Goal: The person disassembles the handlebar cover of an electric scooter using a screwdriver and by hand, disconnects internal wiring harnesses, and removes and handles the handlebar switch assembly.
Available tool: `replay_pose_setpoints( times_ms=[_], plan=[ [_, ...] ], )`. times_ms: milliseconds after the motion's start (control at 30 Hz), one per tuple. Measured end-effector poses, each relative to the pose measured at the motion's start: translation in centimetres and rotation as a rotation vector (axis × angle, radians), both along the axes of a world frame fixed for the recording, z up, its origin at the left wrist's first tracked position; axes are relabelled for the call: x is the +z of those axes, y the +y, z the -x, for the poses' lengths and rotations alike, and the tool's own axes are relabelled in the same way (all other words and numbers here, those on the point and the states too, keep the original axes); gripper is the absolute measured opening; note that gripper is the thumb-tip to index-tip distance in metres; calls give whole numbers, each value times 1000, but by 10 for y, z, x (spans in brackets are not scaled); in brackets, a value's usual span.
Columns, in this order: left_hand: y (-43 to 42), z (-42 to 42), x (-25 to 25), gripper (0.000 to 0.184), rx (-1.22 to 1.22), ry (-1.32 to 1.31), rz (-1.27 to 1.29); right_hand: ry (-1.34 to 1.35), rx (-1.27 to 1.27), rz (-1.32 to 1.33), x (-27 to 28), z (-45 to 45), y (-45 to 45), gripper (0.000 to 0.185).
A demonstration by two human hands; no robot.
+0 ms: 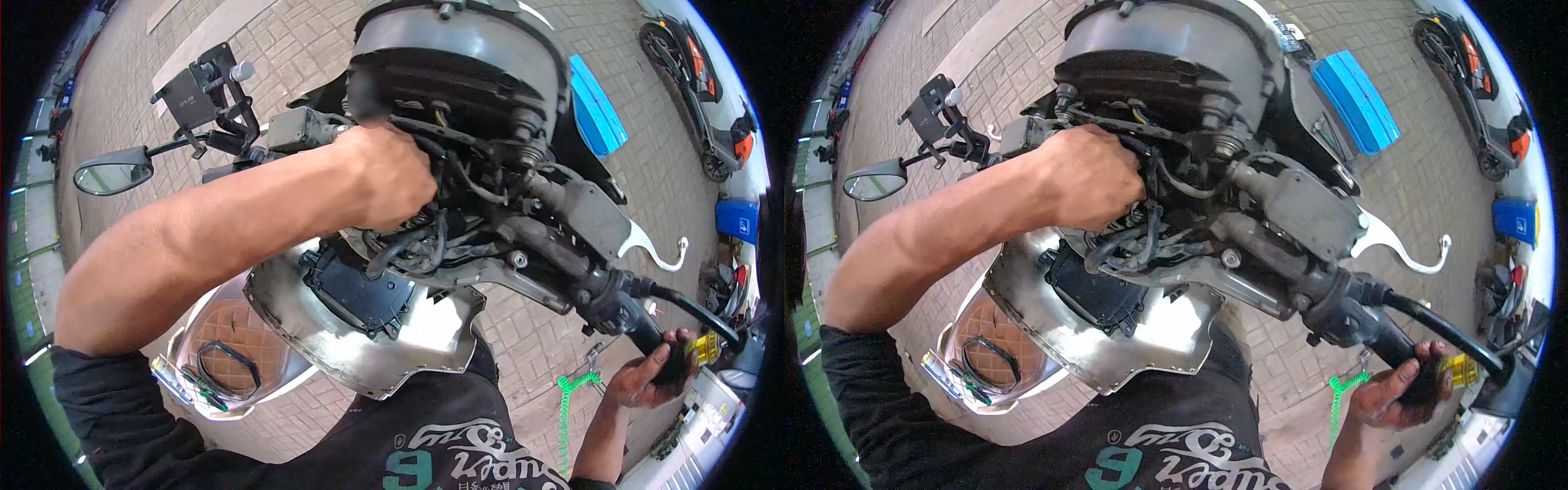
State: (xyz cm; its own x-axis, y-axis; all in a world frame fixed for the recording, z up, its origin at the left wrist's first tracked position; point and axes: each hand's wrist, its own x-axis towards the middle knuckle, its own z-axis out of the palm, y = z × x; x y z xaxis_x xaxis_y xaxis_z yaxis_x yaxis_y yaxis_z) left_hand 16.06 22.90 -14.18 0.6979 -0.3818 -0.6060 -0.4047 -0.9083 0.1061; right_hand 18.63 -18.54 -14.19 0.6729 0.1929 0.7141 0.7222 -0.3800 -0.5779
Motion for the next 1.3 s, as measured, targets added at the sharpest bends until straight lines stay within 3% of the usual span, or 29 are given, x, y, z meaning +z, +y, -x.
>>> replay_pose_setpoints(
  times_ms=[67,367,600,700,833,967,1067,1300],
  plan=[
    [3,7,-3,20,46,-33,21,-10,4,44,-2,0,-4,43],
    [2,14,-17,19,71,-254,94,-20,-17,89,-2,2,4,43],
    [15,21,-10,24,148,-194,243,-33,-58,74,-4,2,9,42],
    [10,18,-5,25,208,-151,198,-24,-70,89,-3,2,7,42],
    [-10,7,8,22,153,76,-54,-13,-96,116,0,5,10,42],
    [-20,1,-1,31,81,8,-163,-2,-74,91,-2,5,8,42],
    [-15,4,-3,21,59,-80,-78,-51,-105,126,-2,6,11,41],
    [-27,-7,0,25,6,125,-199,-56,-95,139,-6,5,9,41]
  ],
)
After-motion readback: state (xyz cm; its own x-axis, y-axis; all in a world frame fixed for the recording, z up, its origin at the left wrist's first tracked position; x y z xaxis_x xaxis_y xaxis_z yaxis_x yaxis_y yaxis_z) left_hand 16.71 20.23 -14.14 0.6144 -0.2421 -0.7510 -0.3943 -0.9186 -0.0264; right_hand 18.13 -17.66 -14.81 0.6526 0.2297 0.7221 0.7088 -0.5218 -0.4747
